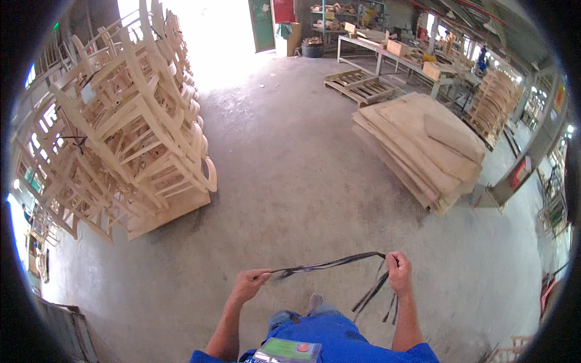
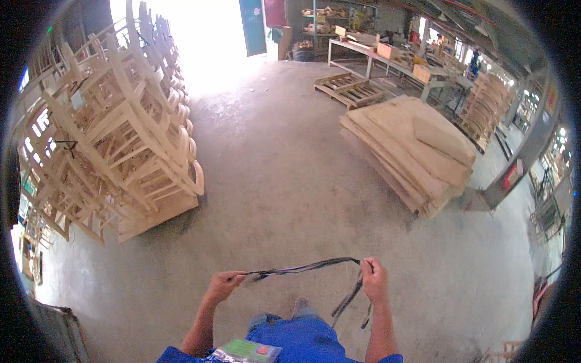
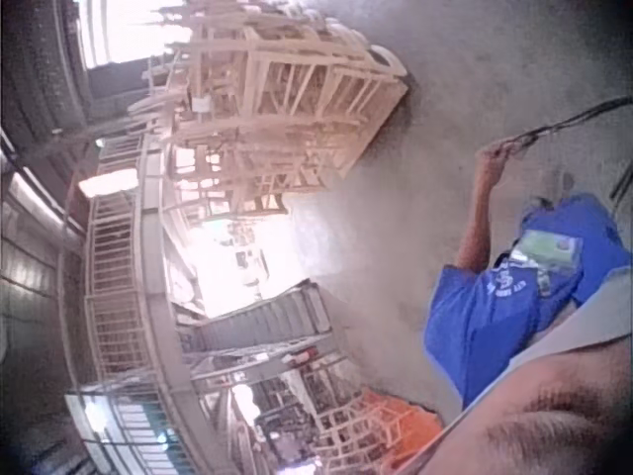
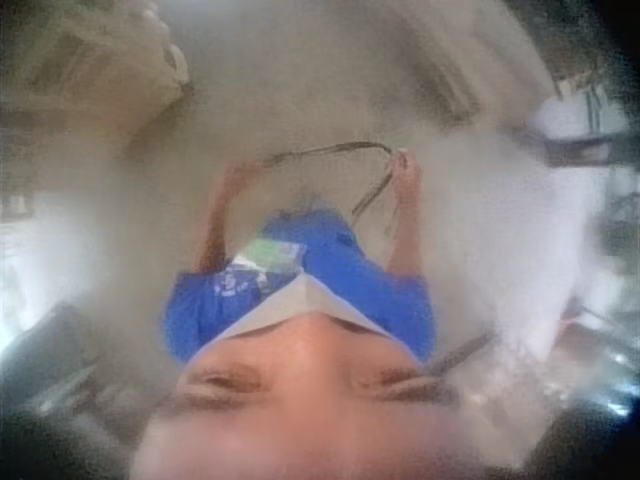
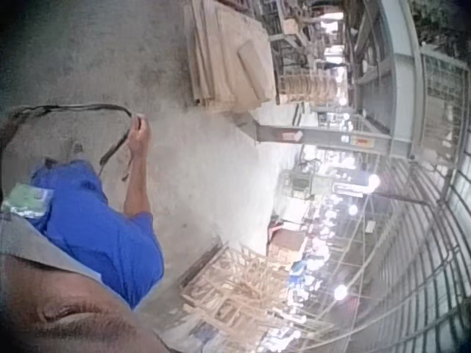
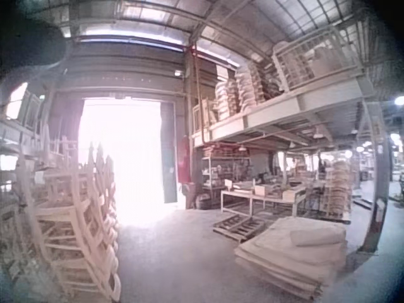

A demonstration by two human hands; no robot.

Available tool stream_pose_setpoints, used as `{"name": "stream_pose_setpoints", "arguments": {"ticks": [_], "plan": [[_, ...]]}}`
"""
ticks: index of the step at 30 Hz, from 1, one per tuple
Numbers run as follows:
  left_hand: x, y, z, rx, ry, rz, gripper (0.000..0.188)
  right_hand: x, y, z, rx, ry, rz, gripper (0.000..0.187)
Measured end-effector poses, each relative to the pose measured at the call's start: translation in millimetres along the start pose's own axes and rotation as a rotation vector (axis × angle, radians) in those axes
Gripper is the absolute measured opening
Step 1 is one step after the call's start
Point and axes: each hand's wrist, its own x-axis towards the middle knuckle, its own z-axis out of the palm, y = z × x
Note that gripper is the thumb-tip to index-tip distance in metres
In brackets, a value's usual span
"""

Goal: The person walks through a workshop, picks up black straps, and uses them to tie a green sack filled with wood scraps. The person repeatedly pulls and adjusts the straps to secure the sack's opening.

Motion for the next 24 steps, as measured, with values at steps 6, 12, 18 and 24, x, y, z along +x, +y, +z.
{"name": "stream_pose_setpoints", "arguments": {"ticks": [6,12,18,24], "plan": [[188.4,-8.6,-78.1,-0.317,0.443,-0.201,0.028,267.8,-72.6,122.7,0.197,-0.033,-0.06,0.019],[424.7,-20.8,-133.9,-0.467,0.404,-0.429,0.032,488.2,-79.6,268.4,0.194,0.022,-0.035,0.02],[708.0,64.6,-186.8,-0.339,0.188,-0.221,0.038,656.1,-77.6,304.2,-0.05,0.338,0.013,0.021],[976.1,132.3,-251.8,-0.006,0.102,0.002,0.041,845.9,-46.3,375.7,0.243,0.582,0.274,0.021]]}}
